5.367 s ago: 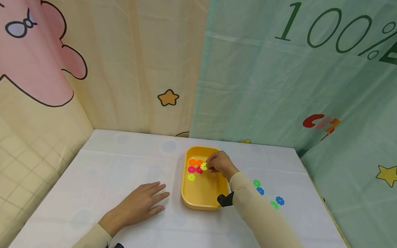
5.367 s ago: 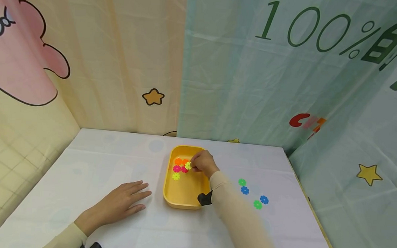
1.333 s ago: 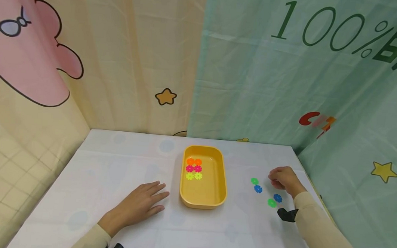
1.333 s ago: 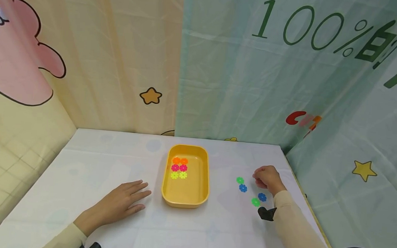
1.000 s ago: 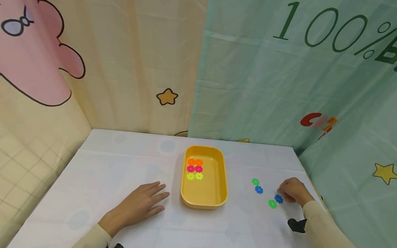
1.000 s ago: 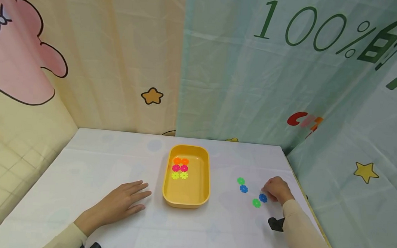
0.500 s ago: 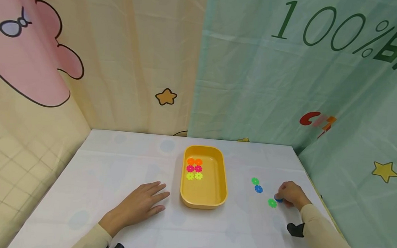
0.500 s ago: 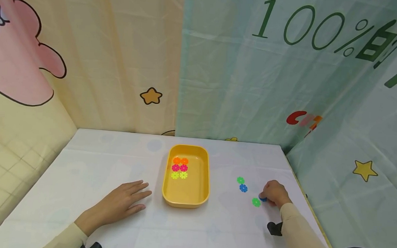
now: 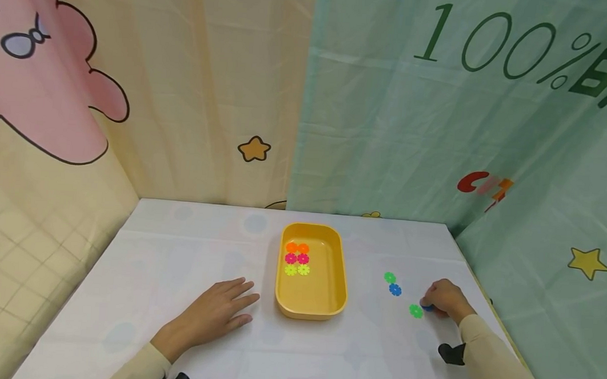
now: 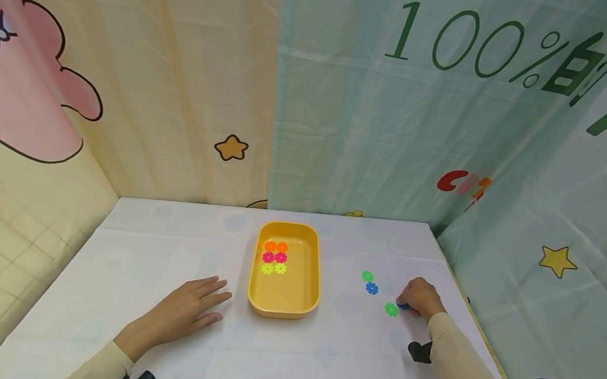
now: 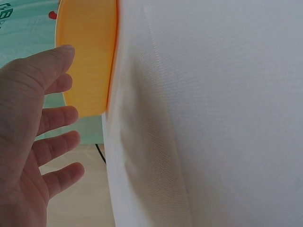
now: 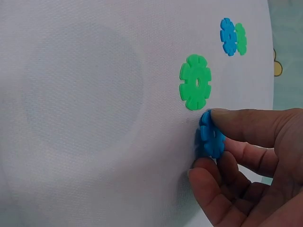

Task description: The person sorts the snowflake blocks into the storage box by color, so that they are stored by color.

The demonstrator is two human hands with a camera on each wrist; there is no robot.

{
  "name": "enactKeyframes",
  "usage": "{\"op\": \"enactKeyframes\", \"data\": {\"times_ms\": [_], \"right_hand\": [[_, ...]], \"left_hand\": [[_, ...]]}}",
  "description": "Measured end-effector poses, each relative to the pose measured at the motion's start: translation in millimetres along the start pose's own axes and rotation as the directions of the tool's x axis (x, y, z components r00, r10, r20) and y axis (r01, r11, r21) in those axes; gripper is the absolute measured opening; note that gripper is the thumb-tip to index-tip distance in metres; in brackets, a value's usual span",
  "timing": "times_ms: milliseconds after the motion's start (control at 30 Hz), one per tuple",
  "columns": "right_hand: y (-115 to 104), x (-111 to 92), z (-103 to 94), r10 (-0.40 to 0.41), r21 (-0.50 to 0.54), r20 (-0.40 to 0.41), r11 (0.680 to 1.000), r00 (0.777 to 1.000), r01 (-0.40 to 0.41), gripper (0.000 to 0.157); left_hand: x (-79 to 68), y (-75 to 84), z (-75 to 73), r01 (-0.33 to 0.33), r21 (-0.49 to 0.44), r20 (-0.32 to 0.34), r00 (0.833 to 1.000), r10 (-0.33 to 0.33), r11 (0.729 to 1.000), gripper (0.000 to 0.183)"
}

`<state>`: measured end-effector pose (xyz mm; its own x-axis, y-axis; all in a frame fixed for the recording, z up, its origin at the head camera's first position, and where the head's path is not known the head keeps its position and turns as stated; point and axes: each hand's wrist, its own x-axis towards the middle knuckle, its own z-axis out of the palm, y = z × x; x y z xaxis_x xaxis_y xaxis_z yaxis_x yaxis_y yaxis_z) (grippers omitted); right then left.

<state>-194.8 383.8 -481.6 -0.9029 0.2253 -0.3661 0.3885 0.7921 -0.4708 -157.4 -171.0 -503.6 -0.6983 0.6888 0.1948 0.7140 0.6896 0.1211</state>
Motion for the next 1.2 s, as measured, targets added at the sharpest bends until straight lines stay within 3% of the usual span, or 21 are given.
{"op": "enactKeyframes", "data": {"times_ms": [600,1200], "right_hand": [[-1.8,-0.2,-7.9,0.002,0.188,0.014,0.982,1.0,-0.005,0.005],[-11.4,-0.5,-13.4,-0.011,0.262,0.0,0.965,1.0,0.01,0.015]], "left_hand": [[-1.3,-0.2,1.6,-0.001,-0.005,-0.009,1.0,0.001,1.0,0.045],[-2.0,-1.3,1.3,-0.001,-0.016,-0.005,1.0,0.001,1.0,0.046]]}}
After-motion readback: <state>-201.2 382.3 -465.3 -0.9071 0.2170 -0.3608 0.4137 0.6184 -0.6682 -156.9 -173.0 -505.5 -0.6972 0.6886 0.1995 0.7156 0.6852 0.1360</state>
